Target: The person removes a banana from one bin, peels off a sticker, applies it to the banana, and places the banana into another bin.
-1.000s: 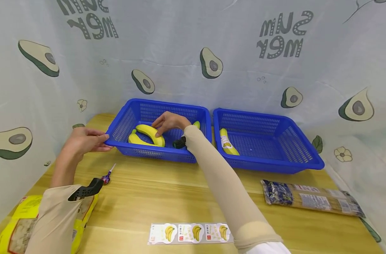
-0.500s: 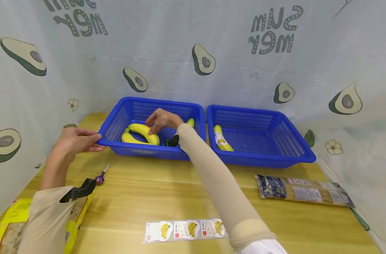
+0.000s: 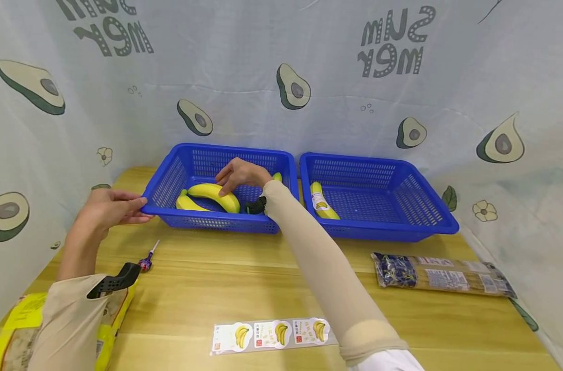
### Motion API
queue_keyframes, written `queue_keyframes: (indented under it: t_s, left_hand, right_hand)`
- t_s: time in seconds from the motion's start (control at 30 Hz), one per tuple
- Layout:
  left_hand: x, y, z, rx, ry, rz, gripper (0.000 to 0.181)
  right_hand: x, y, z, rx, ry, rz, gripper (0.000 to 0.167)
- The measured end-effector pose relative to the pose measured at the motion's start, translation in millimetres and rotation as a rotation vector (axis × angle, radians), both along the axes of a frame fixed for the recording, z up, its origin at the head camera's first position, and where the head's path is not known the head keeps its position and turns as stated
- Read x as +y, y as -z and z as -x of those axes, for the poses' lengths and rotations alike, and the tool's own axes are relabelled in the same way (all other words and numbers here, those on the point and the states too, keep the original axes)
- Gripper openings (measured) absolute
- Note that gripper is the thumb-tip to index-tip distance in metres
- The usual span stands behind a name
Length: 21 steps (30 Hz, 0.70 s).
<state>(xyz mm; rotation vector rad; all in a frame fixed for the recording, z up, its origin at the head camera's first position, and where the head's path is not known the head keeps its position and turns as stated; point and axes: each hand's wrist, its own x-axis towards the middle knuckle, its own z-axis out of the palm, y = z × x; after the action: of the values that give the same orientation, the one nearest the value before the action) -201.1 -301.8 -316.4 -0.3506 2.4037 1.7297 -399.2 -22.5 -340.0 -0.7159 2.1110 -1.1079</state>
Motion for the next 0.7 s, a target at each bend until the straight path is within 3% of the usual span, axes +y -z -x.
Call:
queue_keyframes:
  t_s: [0.3,0.6,0.7]
  left_hand:
    - [0.4,1.2,-0.1,-0.002,-0.009,0.003,0.051]
    - [1.6,2.6,-0.3,0.013,0.003,-0.010,0.050]
    - [1.5,2.1,-1.0,0.017,0.002,-0.002,0.050]
  right_hand:
    - [5.9,2.8,2.3,-0.041,0.009,0.057,0.069]
    - [16.4,-3.2,-0.4,0.123,0.009,0.085,0.035]
    - [18.8,-5.6,-0.3,0.137,0.025,0.090,0.032]
